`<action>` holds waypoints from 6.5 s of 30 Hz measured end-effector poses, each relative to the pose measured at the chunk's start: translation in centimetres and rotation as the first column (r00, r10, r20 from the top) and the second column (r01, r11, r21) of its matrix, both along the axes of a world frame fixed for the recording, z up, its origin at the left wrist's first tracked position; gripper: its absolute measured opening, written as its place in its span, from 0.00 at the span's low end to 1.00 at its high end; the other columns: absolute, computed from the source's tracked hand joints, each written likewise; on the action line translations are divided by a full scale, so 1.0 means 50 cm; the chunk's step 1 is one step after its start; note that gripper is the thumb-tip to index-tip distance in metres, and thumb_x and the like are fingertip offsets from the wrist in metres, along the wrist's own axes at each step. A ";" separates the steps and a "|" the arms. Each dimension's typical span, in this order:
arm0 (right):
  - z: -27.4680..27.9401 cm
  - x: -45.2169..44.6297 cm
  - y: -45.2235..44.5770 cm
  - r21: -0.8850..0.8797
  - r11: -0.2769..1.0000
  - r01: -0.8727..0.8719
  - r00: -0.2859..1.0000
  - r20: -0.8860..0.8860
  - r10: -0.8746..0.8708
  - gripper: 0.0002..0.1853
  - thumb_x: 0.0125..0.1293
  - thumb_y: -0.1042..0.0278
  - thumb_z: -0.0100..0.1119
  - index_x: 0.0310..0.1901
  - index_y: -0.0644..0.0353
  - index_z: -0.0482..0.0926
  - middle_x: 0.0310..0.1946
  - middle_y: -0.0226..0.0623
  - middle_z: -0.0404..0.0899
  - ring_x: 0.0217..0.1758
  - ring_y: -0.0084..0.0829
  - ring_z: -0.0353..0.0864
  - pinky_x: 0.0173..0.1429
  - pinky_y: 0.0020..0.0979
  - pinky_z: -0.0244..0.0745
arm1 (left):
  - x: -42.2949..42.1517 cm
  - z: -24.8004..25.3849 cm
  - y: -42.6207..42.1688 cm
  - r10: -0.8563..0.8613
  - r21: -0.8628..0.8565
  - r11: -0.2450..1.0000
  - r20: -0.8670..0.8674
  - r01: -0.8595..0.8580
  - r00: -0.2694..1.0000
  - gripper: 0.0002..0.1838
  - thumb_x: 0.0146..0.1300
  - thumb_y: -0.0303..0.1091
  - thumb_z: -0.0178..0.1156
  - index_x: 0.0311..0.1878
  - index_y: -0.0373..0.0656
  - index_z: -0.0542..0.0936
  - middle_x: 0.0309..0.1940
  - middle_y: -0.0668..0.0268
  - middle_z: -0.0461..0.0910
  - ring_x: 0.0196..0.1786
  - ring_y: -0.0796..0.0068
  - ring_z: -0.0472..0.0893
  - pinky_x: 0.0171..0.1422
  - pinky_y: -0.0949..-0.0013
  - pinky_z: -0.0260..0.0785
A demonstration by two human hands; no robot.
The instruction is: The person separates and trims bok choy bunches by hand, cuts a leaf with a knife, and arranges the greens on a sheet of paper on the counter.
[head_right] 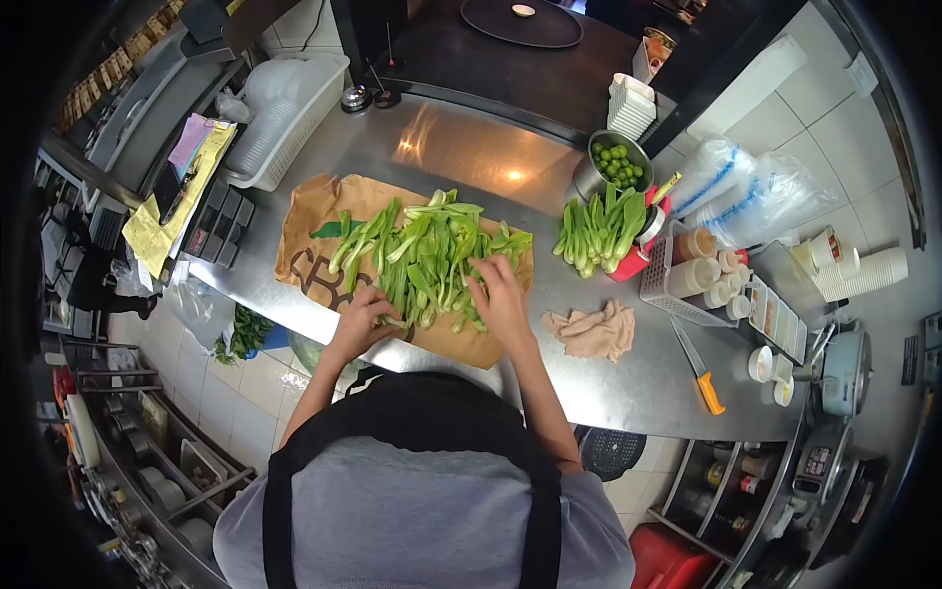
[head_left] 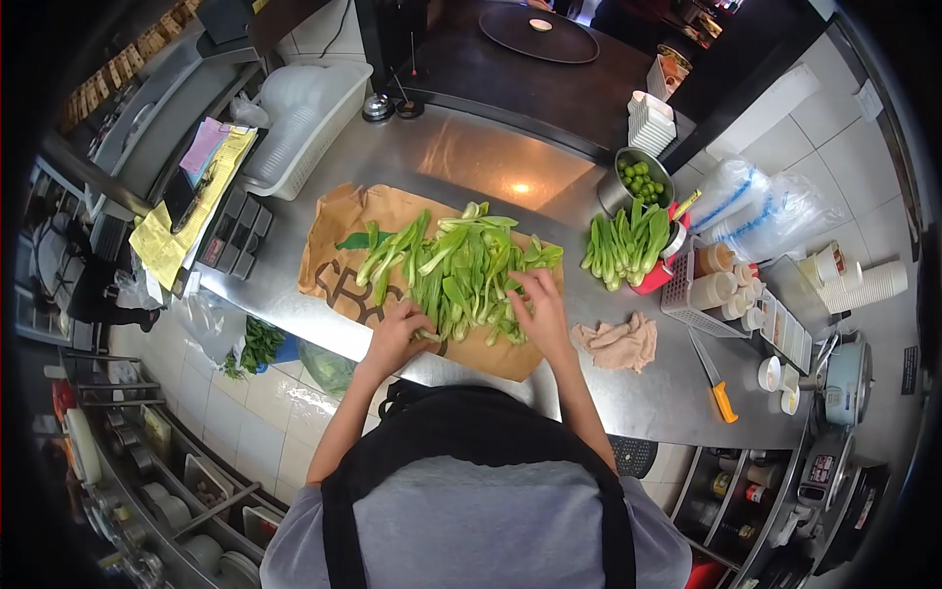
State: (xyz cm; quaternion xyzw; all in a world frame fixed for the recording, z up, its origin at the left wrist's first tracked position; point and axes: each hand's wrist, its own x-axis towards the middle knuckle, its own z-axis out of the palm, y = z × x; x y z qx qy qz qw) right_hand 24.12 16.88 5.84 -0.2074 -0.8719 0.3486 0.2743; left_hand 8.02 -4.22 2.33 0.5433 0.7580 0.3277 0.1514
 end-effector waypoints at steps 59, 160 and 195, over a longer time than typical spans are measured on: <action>0.024 -0.075 -0.084 -0.810 0.497 -0.311 0.950 -0.261 0.168 0.11 0.63 0.74 0.57 0.46 0.64 0.75 0.38 0.28 0.79 0.37 0.16 0.76 0.36 0.17 0.69 | 0.067 0.103 0.075 0.267 0.247 0.801 0.668 -0.546 0.694 0.15 0.54 0.25 0.65 0.46 0.38 0.78 0.41 0.66 0.78 0.37 0.79 0.80 0.33 0.78 0.72; 0.043 -0.004 0.023 -0.181 0.977 0.114 0.992 -0.022 -0.120 0.13 0.58 0.71 0.60 0.45 0.64 0.76 0.38 0.41 0.75 0.25 0.32 0.76 0.33 0.30 0.71 | -0.079 0.140 -0.048 0.599 0.128 0.784 0.106 -0.608 0.794 0.10 0.53 0.29 0.62 0.37 0.34 0.81 0.22 0.63 0.81 0.24 0.79 0.79 0.30 0.76 0.70; 0.018 -0.095 -0.096 -0.839 0.422 -0.344 0.935 -0.348 0.070 0.04 0.62 0.75 0.58 0.35 0.66 0.75 0.30 0.31 0.78 0.31 0.18 0.77 0.33 0.21 0.72 | 0.040 0.102 0.069 0.086 0.248 0.848 0.807 -0.468 0.584 0.08 0.59 0.20 0.59 0.42 0.35 0.75 0.34 0.65 0.80 0.35 0.80 0.80 0.38 0.77 0.74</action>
